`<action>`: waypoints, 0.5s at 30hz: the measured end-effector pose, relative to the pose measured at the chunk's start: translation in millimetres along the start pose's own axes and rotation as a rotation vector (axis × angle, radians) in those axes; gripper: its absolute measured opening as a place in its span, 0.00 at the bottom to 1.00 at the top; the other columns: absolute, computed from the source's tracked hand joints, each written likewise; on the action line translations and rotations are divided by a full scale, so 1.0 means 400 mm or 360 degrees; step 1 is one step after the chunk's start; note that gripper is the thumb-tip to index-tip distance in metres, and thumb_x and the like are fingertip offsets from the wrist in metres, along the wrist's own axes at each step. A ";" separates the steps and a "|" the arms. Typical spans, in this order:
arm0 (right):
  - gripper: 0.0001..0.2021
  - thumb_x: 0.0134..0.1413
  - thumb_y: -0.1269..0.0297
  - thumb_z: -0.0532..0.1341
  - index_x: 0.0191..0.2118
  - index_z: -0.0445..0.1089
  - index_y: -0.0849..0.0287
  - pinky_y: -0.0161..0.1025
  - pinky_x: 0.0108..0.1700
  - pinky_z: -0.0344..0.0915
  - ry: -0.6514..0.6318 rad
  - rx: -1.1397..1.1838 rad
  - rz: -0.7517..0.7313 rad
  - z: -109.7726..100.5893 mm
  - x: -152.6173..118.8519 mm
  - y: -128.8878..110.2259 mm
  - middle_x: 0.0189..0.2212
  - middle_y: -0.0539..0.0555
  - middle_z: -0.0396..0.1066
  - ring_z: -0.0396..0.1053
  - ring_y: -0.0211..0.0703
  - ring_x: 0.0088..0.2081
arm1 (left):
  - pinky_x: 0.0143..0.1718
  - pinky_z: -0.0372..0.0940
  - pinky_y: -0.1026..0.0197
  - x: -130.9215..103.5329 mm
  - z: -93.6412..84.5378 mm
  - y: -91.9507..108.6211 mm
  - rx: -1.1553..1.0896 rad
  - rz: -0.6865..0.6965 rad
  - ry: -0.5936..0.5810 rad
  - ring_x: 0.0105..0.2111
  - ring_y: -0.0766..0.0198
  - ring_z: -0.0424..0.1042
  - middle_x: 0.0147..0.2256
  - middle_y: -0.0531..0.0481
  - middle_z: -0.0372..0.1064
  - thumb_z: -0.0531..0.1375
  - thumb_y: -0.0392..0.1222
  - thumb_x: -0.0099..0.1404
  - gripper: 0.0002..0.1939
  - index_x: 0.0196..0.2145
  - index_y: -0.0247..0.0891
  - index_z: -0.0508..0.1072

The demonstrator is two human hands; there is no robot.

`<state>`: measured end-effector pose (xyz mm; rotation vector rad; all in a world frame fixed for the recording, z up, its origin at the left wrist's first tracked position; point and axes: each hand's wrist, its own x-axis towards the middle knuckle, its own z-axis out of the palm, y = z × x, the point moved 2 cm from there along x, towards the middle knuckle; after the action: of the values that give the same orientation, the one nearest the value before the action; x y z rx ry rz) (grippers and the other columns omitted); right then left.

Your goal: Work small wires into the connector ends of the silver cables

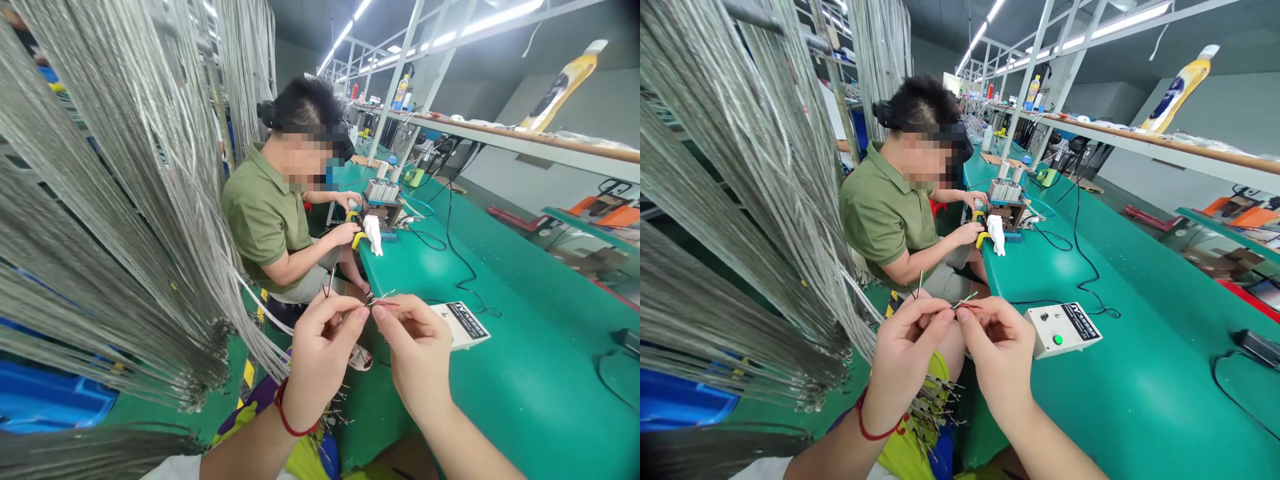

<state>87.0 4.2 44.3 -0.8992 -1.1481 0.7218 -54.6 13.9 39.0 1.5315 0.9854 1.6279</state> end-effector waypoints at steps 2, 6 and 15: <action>0.03 0.60 0.69 0.72 0.36 0.82 0.52 0.33 0.30 0.66 -0.0028 0.0011 0.0009 0.001 -0.005 0.000 0.27 0.49 0.78 0.70 0.38 0.27 | 0.31 0.61 0.63 -0.006 -0.004 0.005 0.0005 0.0000 0.0026 0.29 0.65 0.63 0.29 0.54 0.64 0.67 0.39 0.71 0.05 0.35 0.42 0.82; 0.02 0.61 0.66 0.71 0.36 0.81 0.54 0.34 0.27 0.62 -0.0083 0.0011 0.0033 -0.004 -0.005 0.000 0.24 0.48 0.73 0.65 0.38 0.26 | 0.28 0.61 0.63 -0.009 -0.007 0.012 0.0004 -0.0026 0.0050 0.27 0.66 0.63 0.30 0.54 0.65 0.67 0.40 0.70 0.04 0.36 0.42 0.83; 0.05 0.62 0.61 0.71 0.36 0.79 0.54 0.34 0.26 0.62 -0.0166 0.0020 0.0032 -0.013 0.006 -0.009 0.25 0.49 0.73 0.65 0.38 0.25 | 0.27 0.59 0.63 -0.001 0.002 0.009 -0.0073 -0.0008 0.0013 0.27 0.67 0.62 0.30 0.54 0.64 0.67 0.39 0.70 0.04 0.36 0.42 0.84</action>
<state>92.7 3.5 47.9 -0.8719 -1.2266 0.7988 -53.6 11.9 42.1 1.4918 0.9493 1.6433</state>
